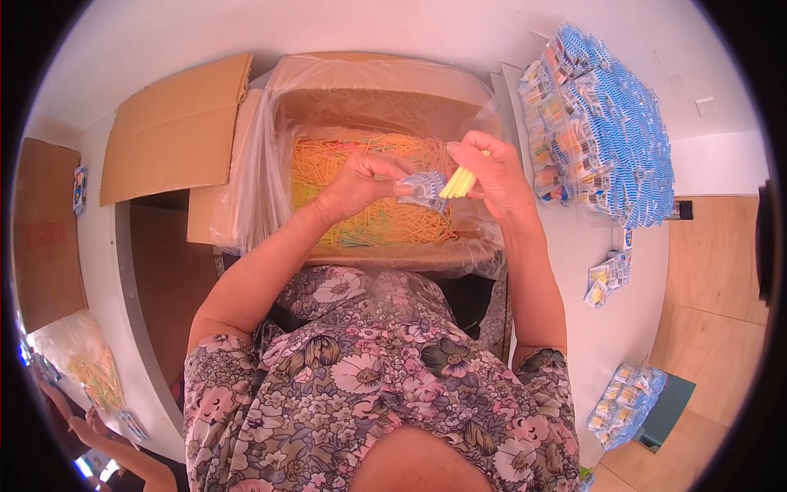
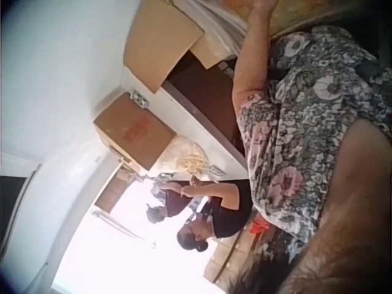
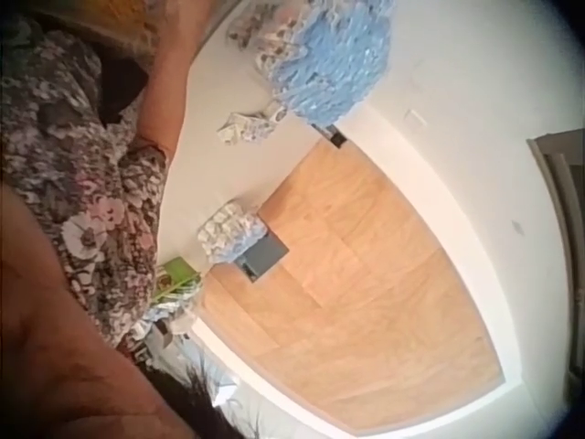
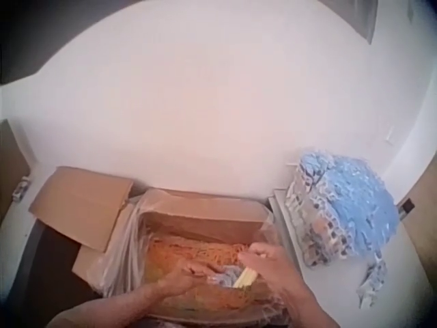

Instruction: Placing a packet and wooden sticks into small plastic bags.

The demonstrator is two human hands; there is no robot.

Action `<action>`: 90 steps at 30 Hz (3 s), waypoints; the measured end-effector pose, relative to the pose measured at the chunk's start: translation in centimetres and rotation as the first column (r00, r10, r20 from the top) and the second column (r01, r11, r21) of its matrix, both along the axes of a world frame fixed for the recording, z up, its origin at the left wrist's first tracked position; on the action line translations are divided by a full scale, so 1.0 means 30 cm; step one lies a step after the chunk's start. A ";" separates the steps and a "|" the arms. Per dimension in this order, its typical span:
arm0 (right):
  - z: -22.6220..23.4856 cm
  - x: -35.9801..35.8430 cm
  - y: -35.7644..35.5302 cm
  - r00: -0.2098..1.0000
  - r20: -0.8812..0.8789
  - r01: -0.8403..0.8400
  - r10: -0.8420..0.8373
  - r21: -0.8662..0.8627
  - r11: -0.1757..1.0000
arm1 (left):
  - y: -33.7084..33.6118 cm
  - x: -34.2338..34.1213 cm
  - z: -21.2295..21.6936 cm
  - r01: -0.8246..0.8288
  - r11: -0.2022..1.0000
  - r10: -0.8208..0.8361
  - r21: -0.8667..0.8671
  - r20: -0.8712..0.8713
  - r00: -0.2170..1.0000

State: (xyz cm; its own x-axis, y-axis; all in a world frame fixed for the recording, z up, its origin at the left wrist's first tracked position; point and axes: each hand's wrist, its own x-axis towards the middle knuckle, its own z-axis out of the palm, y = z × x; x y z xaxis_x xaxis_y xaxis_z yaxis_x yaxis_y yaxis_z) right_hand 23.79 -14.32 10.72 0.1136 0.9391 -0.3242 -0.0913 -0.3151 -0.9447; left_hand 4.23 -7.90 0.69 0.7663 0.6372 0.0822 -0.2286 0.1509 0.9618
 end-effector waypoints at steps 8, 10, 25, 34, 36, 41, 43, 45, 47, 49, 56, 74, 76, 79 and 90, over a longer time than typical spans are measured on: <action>-0.035 0.002 0.010 0.887 0.460 -0.019 -0.038 0.119 0.993 | 0.009 0.000 0.000 0.061 0.996 -0.059 0.065 -0.033 0.998; -0.023 -0.015 0.011 0.779 0.625 -0.089 -0.047 0.185 0.979 | 0.005 0.001 -0.005 0.062 0.993 -0.058 0.102 -0.041 0.997; 0.021 -0.112 0.018 0.530 0.841 -0.199 -0.109 0.248 0.948 | 0.011 -0.010 0.007 0.039 0.999 -0.040 -0.029 -0.035 0.999; 0.007 -0.094 -0.032 0.862 0.474 -0.019 -0.183 0.389 0.921 | -0.006 -0.001 -0.009 -0.002 0.988 -0.005 -0.157 -0.045 0.999; -0.032 -0.109 -0.070 0.761 0.596 -0.051 -0.257 0.449 0.892 | -0.006 0.018 -0.025 0.037 0.991 -0.047 -0.128 -0.074 0.996; -0.139 -0.070 -0.193 0.688 0.684 -0.093 -0.240 0.412 0.907 | -0.016 0.014 -0.008 0.044 0.994 -0.008 0.103 -0.324 0.946; -0.114 0.024 -0.299 0.732 0.621 -0.059 -0.280 0.468 0.882 | -0.005 -0.022 -0.051 0.034 0.999 -0.039 -0.030 -0.211 0.977; -0.057 0.154 -0.445 0.747 0.624 -0.012 -0.229 0.358 0.934 | 0.007 -0.048 -0.053 0.014 1.000 -0.009 0.021 -0.248 0.969; -0.076 0.338 -0.594 0.698 0.529 0.332 -0.482 0.357 0.873 | 0.000 -0.057 -0.050 0.019 1.000 -0.016 0.008 -0.254 0.967; -0.107 0.589 -0.764 0.422 0.596 0.566 -0.684 0.417 0.712 | -0.008 -0.027 -0.014 -0.006 1.000 0.006 -0.001 -0.290 0.957; -0.125 0.981 -1.098 0.183 0.683 0.688 -0.707 0.425 0.589 | 0.025 0.153 0.047 0.465 0.791 -0.130 0.398 -0.633 0.763; -0.201 0.948 -1.168 0.151 0.704 0.703 -0.694 0.417 0.576 | 0.042 0.403 -0.345 0.568 0.590 0.385 0.574 -0.818 0.428; -0.163 0.941 -1.105 0.105 0.712 0.620 -0.695 0.500 0.605 | 0.045 0.387 -0.371 0.471 0.493 0.477 0.732 -0.680 0.557; -0.119 0.913 -0.964 -0.176 0.870 0.415 -0.461 0.491 0.766 | 0.073 0.383 -0.369 0.465 0.644 0.332 0.607 -0.770 0.544; -0.079 0.280 -0.578 0.144 0.834 -0.131 -0.533 0.550 0.825 | 0.125 0.310 -0.338 0.489 0.706 0.180 0.513 -0.797 0.576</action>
